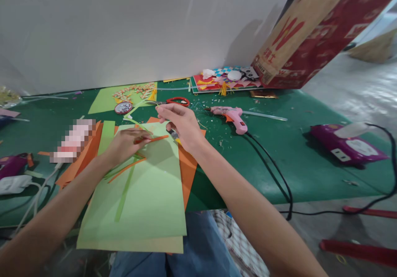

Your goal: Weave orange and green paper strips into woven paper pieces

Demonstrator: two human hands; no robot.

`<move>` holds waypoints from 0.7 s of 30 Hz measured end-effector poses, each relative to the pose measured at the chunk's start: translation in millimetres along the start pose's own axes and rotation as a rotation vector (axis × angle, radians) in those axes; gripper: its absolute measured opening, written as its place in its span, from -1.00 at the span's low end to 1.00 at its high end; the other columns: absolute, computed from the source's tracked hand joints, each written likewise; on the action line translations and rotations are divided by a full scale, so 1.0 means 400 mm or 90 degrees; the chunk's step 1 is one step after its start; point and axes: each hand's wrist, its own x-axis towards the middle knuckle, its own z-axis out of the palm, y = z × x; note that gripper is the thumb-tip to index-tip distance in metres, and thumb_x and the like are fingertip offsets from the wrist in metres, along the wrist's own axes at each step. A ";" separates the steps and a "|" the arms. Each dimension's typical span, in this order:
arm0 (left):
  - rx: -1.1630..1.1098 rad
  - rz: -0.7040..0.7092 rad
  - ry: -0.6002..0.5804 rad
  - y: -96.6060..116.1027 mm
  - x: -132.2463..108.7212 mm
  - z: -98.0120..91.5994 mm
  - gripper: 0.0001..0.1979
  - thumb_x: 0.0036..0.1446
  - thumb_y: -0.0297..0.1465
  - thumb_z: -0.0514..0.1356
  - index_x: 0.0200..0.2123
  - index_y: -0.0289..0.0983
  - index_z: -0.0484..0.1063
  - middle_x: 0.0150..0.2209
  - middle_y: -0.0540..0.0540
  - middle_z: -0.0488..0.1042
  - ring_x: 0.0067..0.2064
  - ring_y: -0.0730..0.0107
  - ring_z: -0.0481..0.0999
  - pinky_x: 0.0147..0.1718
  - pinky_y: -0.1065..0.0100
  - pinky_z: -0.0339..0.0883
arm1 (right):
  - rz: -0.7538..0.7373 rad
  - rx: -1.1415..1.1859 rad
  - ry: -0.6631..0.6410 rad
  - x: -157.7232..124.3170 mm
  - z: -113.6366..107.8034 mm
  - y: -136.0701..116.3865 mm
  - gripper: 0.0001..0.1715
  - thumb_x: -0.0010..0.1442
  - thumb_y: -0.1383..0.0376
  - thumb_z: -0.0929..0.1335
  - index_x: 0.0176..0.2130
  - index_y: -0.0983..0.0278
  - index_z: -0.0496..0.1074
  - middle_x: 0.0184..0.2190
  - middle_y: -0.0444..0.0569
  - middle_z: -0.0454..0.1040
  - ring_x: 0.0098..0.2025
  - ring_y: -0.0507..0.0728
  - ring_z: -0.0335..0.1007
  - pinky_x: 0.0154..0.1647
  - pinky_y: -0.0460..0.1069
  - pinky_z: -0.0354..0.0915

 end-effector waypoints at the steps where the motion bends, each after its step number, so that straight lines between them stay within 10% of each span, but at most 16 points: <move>1: -0.008 -0.007 0.005 0.001 0.000 0.000 -0.81 0.15 -0.40 0.16 -0.23 -0.20 0.57 -0.15 -0.09 0.60 -0.08 0.19 0.55 -0.06 0.21 0.38 | -0.001 -0.001 -0.001 0.000 0.000 0.000 -0.82 -0.13 0.22 0.49 -0.52 0.25 0.48 -0.57 -0.16 0.37 -0.47 -0.06 0.25 -0.61 -0.15 0.08; 15: -0.387 -0.245 0.083 0.039 0.017 -0.022 -0.81 -0.10 -0.32 0.27 -0.38 -0.31 0.48 -0.34 -0.15 0.62 -0.29 0.23 0.60 -0.20 0.27 0.45 | -0.017 -0.051 0.022 0.005 -0.005 0.011 -0.79 -0.13 0.21 0.49 -0.43 0.26 0.50 -0.56 -0.18 0.40 -0.54 -0.08 0.21 -0.59 -0.12 0.08; 21: -0.207 -0.142 0.035 0.048 0.011 -0.021 -0.82 -0.05 -0.27 0.28 -0.40 -0.26 0.50 -0.35 -0.08 0.58 -0.33 0.31 0.53 -0.29 0.33 0.39 | -0.026 -0.104 0.043 0.006 -0.005 0.015 -0.80 -0.08 0.20 0.47 -0.43 0.26 0.49 -0.56 -0.18 0.39 -0.54 -0.07 0.20 -0.57 -0.11 0.11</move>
